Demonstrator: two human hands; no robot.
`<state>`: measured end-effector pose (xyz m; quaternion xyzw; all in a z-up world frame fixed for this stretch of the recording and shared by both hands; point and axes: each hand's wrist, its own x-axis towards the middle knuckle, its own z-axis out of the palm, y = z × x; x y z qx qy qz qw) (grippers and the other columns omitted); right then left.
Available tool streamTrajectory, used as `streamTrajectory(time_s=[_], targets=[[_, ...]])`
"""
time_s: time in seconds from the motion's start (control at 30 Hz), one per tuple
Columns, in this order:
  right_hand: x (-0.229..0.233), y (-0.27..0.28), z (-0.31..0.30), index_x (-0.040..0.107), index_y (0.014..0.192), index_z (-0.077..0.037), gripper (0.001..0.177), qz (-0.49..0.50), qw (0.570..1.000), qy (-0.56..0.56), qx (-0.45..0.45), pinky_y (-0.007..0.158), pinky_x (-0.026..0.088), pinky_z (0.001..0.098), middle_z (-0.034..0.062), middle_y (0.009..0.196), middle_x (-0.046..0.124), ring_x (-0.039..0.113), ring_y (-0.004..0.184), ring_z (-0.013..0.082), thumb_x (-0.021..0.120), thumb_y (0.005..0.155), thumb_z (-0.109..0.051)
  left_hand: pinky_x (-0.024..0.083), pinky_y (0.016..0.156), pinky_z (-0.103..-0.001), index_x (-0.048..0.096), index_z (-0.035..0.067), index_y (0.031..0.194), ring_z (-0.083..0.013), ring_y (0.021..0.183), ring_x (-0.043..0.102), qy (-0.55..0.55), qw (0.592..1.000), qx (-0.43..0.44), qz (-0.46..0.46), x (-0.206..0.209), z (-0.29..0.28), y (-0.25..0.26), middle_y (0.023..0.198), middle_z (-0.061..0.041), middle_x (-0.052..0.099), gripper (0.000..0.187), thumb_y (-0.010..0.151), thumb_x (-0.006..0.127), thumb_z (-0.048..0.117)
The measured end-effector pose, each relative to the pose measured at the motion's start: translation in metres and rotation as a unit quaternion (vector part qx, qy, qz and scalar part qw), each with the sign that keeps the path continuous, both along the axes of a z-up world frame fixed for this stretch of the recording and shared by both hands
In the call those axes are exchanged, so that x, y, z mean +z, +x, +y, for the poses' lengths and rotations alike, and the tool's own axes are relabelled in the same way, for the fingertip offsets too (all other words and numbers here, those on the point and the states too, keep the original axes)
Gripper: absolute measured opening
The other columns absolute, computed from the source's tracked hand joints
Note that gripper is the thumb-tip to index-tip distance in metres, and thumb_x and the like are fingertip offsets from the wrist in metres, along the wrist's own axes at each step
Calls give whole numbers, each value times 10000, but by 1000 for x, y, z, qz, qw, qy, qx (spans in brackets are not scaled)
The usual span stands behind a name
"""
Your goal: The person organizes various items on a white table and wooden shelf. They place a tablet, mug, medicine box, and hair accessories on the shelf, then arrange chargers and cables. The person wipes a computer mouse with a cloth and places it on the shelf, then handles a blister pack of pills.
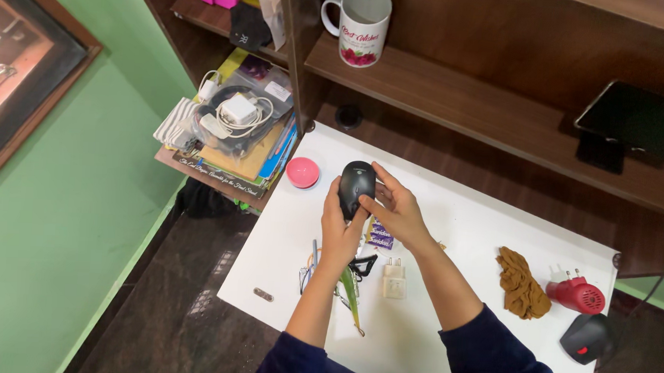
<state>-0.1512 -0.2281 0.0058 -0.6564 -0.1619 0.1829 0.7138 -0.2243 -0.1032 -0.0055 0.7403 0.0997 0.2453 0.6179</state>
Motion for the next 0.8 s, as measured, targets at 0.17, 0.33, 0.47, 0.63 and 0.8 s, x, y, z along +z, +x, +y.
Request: streamTrajectory(time_s=[0.17,0.33,0.47,0.63,0.8], targets=[[3,7,4,327,1573,19,860,-61,998,-34,-9,1164,443,388,180,1386,634,610,1307,247,792,857,-85,603,940,-363,358,-30,1519,-298,1180,681,-91,994,-63,17,0,9,10,1384,-230,569,699,900,678,10],[-11,12,15,345,1542,33,892,-64,993,-99,-16,1028,558,403,201,1448,543,621,1275,264,816,811,-165,630,928,-350,349,-19,1529,-267,1176,684,-154,984,-82,31,-23,21,16,1396,-223,561,696,898,641,-46],[-45,14,22,382,1504,18,878,-101,981,-168,-1,916,623,373,213,1415,538,666,1188,270,837,799,-241,619,935,-348,379,-2,1513,-268,1199,661,-122,989,-64,60,-66,34,14,1406,-215,552,704,883,691,-25],[-95,20,12,528,1442,-121,778,-140,924,-356,27,932,569,396,185,1302,595,659,1138,307,851,766,-334,537,1009,-354,435,10,1488,-280,1263,616,-57,992,-35,104,-129,61,-15,1426,-199,554,736,826,754,-21],[-117,23,-9,578,1370,-140,710,-157,837,-524,20,1021,485,436,138,1325,570,524,1263,343,863,738,-293,485,1018,-405,454,35,1484,-351,1203,616,69,985,7,158,-176,78,-38,1328,-218,596,746,816,785,23]])
